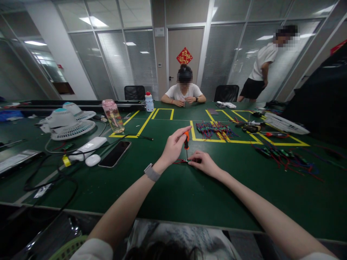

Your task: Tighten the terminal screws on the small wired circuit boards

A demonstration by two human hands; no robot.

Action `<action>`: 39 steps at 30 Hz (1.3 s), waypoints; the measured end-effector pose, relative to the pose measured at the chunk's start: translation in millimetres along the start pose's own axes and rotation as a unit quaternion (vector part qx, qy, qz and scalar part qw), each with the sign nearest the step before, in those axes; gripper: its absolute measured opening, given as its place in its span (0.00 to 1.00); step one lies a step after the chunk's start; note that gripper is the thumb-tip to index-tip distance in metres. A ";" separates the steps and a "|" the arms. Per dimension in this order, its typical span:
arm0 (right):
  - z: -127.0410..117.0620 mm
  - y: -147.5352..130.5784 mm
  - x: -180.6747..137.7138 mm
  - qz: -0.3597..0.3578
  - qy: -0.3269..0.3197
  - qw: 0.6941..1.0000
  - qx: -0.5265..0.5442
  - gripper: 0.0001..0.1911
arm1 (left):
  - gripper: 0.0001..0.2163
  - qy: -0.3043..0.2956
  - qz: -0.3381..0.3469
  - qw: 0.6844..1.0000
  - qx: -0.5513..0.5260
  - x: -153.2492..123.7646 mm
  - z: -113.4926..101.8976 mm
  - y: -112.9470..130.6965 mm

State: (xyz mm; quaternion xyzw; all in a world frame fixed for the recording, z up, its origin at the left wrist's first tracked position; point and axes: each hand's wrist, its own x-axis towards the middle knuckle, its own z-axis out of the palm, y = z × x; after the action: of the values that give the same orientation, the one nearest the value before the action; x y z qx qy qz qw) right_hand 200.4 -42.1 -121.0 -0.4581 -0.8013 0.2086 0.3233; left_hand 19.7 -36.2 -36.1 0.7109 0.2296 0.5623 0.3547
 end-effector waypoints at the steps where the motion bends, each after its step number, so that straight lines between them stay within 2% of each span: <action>1: -0.1 -0.3 -0.1 0.000 0.000 1.000 -0.001 0.08 | 0.14 -0.004 -0.008 1.000 -0.017 0.0 0.4 -0.2; 4: -0.5 -1.7 -0.1 0.001 0.001 1.000 -0.001 0.08 | 0.13 -0.003 -0.017 1.000 -0.020 -0.6 1.2 -1.1; 10: -0.6 -2.7 0.3 0.009 0.000 1.000 -0.007 0.08 | 0.09 0.024 0.011 0.998 0.060 -2.2 2.0 -2.0; 18: -0.9 -1.9 0.1 0.004 -0.001 1.000 0.003 0.09 | 0.14 0.005 -0.032 0.998 -0.055 -0.2 2.6 -2.4; 24: -1.2 -0.9 0.0 0.004 -0.005 1.000 -0.001 0.09 | 0.07 0.053 0.001 0.996 0.072 -0.4 0.3 -4.7; 26: -1.3 -0.6 -0.1 0.003 -0.006 1.000 -0.003 0.09 | 0.07 0.062 0.004 0.993 0.096 0.0 -0.5 -5.3; 29: -1.3 0.4 0.0 0.002 -0.010 1.000 -0.001 0.10 | 0.11 0.041 0.006 0.997 0.073 1.1 -1.4 -4.9; 34: -0.5 2.3 0.2 -0.001 -0.007 1.000 -0.006 0.10 | 0.12 0.003 -0.025 0.999 -0.044 0.7 0.6 -2.4; 36: -0.5 1.9 0.1 -0.001 -0.005 1.000 -0.007 0.09 | 0.10 0.002 -0.023 0.999 -0.040 -0.4 2.3 -2.1; 39: -1.1 -0.2 -0.1 -0.003 -0.003 1.000 -0.010 0.09 | 0.06 0.033 -0.007 0.999 0.000 -1.5 4.0 -2.3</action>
State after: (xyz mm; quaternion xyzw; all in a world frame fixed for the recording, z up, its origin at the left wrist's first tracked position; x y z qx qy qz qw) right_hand 201.1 -42.3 -120.1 -0.4582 -0.8056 0.2015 0.3169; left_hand 23.4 -36.7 -39.2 0.6904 0.2457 0.5830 0.3508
